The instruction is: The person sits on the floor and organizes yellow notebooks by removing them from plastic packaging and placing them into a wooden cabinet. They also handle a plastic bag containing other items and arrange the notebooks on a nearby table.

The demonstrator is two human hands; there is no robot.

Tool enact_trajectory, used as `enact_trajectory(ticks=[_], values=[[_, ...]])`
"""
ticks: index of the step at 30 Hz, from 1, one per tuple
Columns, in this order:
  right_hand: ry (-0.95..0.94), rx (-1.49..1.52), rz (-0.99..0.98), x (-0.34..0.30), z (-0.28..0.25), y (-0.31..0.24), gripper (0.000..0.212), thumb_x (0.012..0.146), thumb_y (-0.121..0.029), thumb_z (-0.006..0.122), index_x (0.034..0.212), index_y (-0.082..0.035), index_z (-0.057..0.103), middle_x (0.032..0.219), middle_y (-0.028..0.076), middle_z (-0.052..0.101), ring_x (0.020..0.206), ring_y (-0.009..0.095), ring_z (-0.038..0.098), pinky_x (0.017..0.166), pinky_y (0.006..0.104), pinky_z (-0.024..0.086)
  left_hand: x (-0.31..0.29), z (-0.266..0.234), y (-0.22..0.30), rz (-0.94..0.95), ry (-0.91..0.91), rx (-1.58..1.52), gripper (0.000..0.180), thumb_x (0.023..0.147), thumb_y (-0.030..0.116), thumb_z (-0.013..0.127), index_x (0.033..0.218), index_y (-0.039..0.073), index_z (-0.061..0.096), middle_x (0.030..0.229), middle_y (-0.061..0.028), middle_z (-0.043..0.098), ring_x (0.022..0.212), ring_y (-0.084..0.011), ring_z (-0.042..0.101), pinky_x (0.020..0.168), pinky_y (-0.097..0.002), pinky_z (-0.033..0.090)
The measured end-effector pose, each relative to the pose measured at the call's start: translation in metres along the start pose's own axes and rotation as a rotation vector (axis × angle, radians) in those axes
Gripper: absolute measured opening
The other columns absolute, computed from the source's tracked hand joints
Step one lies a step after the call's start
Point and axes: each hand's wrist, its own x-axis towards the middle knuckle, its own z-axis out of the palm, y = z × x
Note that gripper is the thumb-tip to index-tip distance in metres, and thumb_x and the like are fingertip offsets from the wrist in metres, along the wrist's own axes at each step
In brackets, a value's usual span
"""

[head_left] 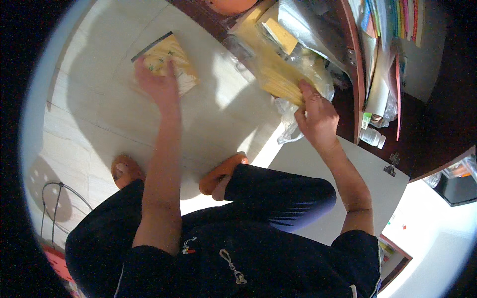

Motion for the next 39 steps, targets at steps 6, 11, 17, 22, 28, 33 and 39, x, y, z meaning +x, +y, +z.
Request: enact_trajectory(ticks=[6, 11, 17, 22, 28, 33, 39], values=[[0.074, 0.039, -0.014, 0.013, -0.003, -0.023, 0.054, 0.058, 0.0, 0.058, 0.111, -0.006, 0.052, 0.096, 0.013, 0.061, 0.071, 0.026, 0.061, 0.061, 0.0333, 0.05, -0.1, -0.008, 0.16, -1.137, -0.458, -1.349, 0.059, 0.083, 0.029, 0.056, 0.129, 0.003, 0.029, 0.115, -0.0094, 0.045, 0.105, -0.0156, 0.044, 0.086, -0.0253, 0.038], [0.016, -0.041, 0.061, -0.007, 0.001, -0.038, 0.054, 0.059, 0.0, 0.057, 0.113, -0.003, 0.05, 0.099, 0.013, 0.06, 0.076, 0.025, 0.062, 0.061, 0.0323, 0.05, -0.092, -0.004, 0.195, -0.812, -0.499, -1.312, 0.056, 0.079, 0.015, 0.059, 0.125, 0.001, 0.031, 0.109, -0.0086, 0.05, 0.096, -0.0158, 0.05, 0.079, -0.0248, 0.041], [-0.115, -0.244, -0.058, -0.006, 0.0, -0.064, 0.049, 0.063, -0.007, 0.059, 0.112, -0.004, 0.051, 0.108, 0.01, 0.058, 0.091, 0.023, 0.059, 0.069, 0.0316, 0.05, -0.087, 0.008, 0.165, -1.104, -0.629, -1.305, 0.04, 0.072, 0.001, 0.058, 0.11, -0.001, 0.048, 0.097, -0.0086, 0.057, 0.086, -0.0189, 0.057, 0.076, -0.0294, 0.046], [-0.014, 0.182, 0.075, 0.003, -0.023, -0.02, 0.051, 0.073, -0.019, 0.061, 0.118, -0.002, 0.045, 0.12, 0.015, 0.047, 0.104, 0.031, 0.049, 0.084, 0.0395, 0.042, -0.061, 0.012, 0.147, -1.062, -1.001, -1.482, 0.04, 0.072, 0.005, 0.056, 0.11, -0.002, 0.048, 0.1, -0.0107, 0.057, 0.089, -0.0211, 0.058, 0.079, -0.0324, 0.047], [-0.046, 0.896, 0.695, -0.016, 0.0, 0.011, 0.069, 0.08, -0.026, 0.062, 0.13, 0.001, 0.023, 0.119, 0.018, 0.046, 0.107, 0.024, 0.047, 0.091, 0.0365, 0.038, -0.078, 0.025, 0.147, -1.108, -1.126, -1.389, 0.038, 0.078, 0.012, 0.057, 0.112, -0.001, 0.047, 0.102, -0.0107, 0.057, 0.093, -0.0217, 0.057, 0.081, -0.0327, 0.046], [-0.205, 1.288, 0.958, -0.043, 0.006, -0.001, 0.064, 0.082, -0.025, 0.062, 0.128, 0.0, 0.025, 0.109, 0.011, 0.052, 0.101, 0.016, 0.049, 0.085, 0.0301, 0.042, -0.092, 0.028, 0.159, -1.351, -1.0, -1.447, 0.042, 0.087, 0.03, 0.051, 0.118, 0.005, 0.042, 0.108, -0.0084, 0.054, 0.098, -0.0192, 0.053, 0.081, -0.0323, 0.046], [-0.201, 1.468, 0.959, -0.059, 0.002, 0.003, 0.055, 0.081, -0.017, 0.061, 0.124, -0.001, 0.033, 0.111, 0.01, 0.052, 0.099, 0.016, 0.051, 0.084, 0.0295, 0.043, -0.089, 0.027, 0.175, -0.865, -0.904, -1.097, 0.036, 0.089, 0.032, 0.048, 0.119, 0.012, 0.043, 0.105, -0.006, 0.053, 0.095, -0.0143, 0.05, 0.078, -0.0317, 0.045]])
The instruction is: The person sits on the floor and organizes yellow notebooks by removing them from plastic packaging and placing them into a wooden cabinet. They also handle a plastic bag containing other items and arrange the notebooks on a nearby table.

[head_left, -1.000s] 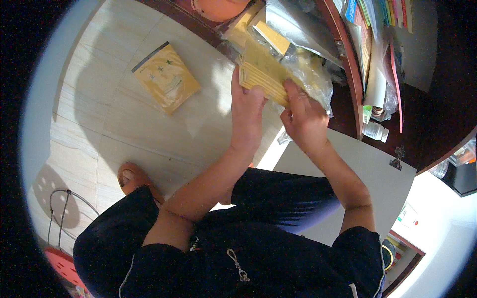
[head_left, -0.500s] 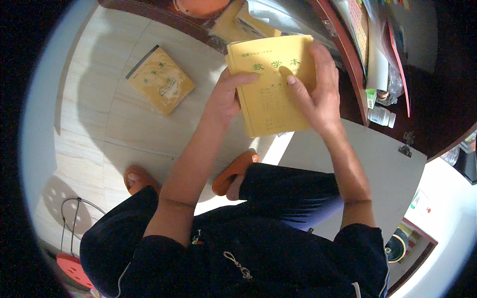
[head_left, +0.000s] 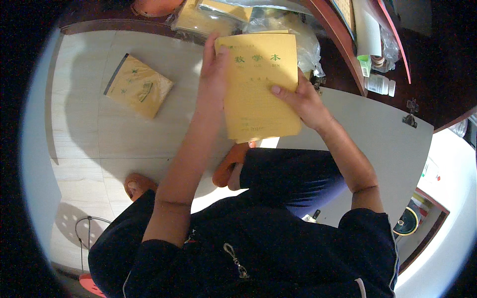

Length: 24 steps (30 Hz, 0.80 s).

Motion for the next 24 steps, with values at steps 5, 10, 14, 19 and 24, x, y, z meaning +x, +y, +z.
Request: enact_trajectory(ticks=[5, 10, 14, 19, 24], values=[[0.033, 0.369, 0.242, -0.02, 0.008, -0.01, 0.056, 0.08, -0.017, 0.061, 0.126, -0.003, 0.033, 0.111, 0.011, 0.052, 0.098, 0.019, 0.054, 0.081, 0.0318, 0.046, 0.018, -0.026, -0.021, 0.135, 0.038, 0.415, 0.03, 0.088, 0.026, 0.048, 0.114, 0.01, 0.045, 0.097, -0.0054, 0.055, 0.09, -0.0138, 0.05, 0.074, -0.0286, 0.045], [0.032, 0.53, 0.42, -0.043, 0.004, 0.0, 0.058, 0.078, -0.02, 0.063, 0.125, -0.004, 0.034, 0.111, 0.011, 0.054, 0.097, 0.022, 0.056, 0.079, 0.0321, 0.048, 0.004, -0.015, -0.023, -0.209, 0.2, 0.242, 0.027, 0.088, 0.023, 0.047, 0.11, 0.006, 0.046, 0.092, -0.0046, 0.057, 0.089, -0.0149, 0.051, 0.074, -0.0272, 0.044], [0.068, 0.275, 0.303, -0.063, -0.037, 0.0, 0.059, 0.073, -0.018, 0.066, 0.121, 0.002, 0.038, 0.109, 0.012, 0.055, 0.096, 0.022, 0.057, 0.082, 0.0327, 0.046, -0.018, 0.012, -0.033, -0.168, 0.071, -0.005, 0.029, 0.088, 0.027, 0.047, 0.107, 0.006, 0.047, 0.094, -0.0059, 0.057, 0.085, -0.0157, 0.052, 0.074, -0.0309, 0.044], [0.22, 0.397, 0.374, -0.107, -0.128, -0.005, 0.053, 0.073, -0.017, 0.064, 0.117, 0.005, 0.043, 0.105, 0.014, 0.057, 0.093, 0.023, 0.058, 0.085, 0.0349, 0.045, -0.011, -0.006, -0.063, -0.288, -0.107, 0.152, 0.032, 0.086, 0.037, 0.048, 0.103, 0.009, 0.05, 0.102, -0.0052, 0.055, 0.09, -0.0173, 0.052, 0.075, -0.0331, 0.042], [0.418, 0.544, 0.625, -0.095, -0.178, 0.078, 0.038, 0.083, -0.023, 0.055, 0.112, 0.002, 0.049, 0.103, 0.013, 0.058, 0.09, 0.023, 0.059, 0.081, 0.035, 0.047, -0.007, -0.03, -0.096, -0.525, -0.076, 0.534, 0.053, 0.077, 0.041, 0.058, 0.116, 0.009, 0.041, 0.117, -0.0073, 0.046, 0.102, -0.0236, 0.048, 0.081, -0.0397, 0.04]])
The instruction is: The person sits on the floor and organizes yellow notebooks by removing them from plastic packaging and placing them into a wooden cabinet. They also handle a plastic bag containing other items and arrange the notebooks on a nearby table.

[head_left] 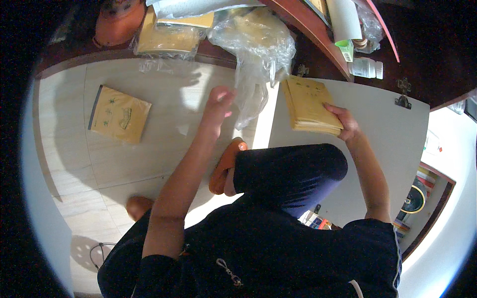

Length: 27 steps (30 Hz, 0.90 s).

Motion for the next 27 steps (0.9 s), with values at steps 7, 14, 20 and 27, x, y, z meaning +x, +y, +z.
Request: enact_trajectory(ticks=[7, 14, 20, 27], values=[[-0.07, 0.042, -0.392, 0.097, 0.01, -0.022, 0.048, 0.083, -0.035, 0.055, 0.12, -0.006, 0.046, 0.109, 0.006, 0.057, 0.1, 0.021, 0.054, 0.082, 0.0352, 0.045, -0.002, 0.036, 0.031, 0.133, -0.239, -0.129, 0.079, 0.077, 0.019, 0.063, 0.137, 0.011, 0.012, 0.126, -0.0143, 0.042, 0.091, -0.0228, 0.054, 0.08, -0.0387, 0.043], [0.26, -0.075, -0.492, 0.261, 0.014, -0.033, 0.046, 0.079, -0.031, 0.061, 0.112, -0.002, 0.049, 0.101, 0.01, 0.057, 0.085, 0.024, 0.056, 0.07, 0.0373, 0.048, 0.057, 0.041, 0.085, 0.712, -0.177, 0.42, 0.045, 0.081, 0.007, 0.055, 0.125, 0.01, 0.044, 0.1, -0.0068, 0.059, 0.08, -0.0122, 0.055, 0.074, -0.0261, 0.045], [0.542, -0.795, -1.177, 0.177, 0.056, -0.049, 0.041, 0.082, -0.032, 0.057, 0.107, 0.0, 0.051, 0.1, 0.01, 0.055, 0.091, 0.023, 0.051, 0.078, 0.0358, 0.043, 0.068, 0.01, 0.084, 0.536, -0.127, 0.384, 0.04, 0.076, 0.009, 0.056, 0.116, 0.009, 0.053, 0.088, -0.0051, 0.06, 0.08, -0.0124, 0.055, 0.072, -0.0263, 0.045], [0.146, -1.708, -0.999, 0.133, 0.126, 0.024, 0.028, 0.079, -0.032, 0.055, 0.088, -0.006, 0.06, 0.08, 0.015, 0.06, 0.074, 0.032, 0.059, 0.066, 0.0422, 0.047, 0.065, -0.017, 0.056, 0.446, -0.14, 0.221, 0.032, 0.076, 0.01, 0.056, 0.107, 0.0, 0.055, 0.094, -0.0076, 0.061, 0.079, -0.0142, 0.057, 0.073, -0.0264, 0.046]])
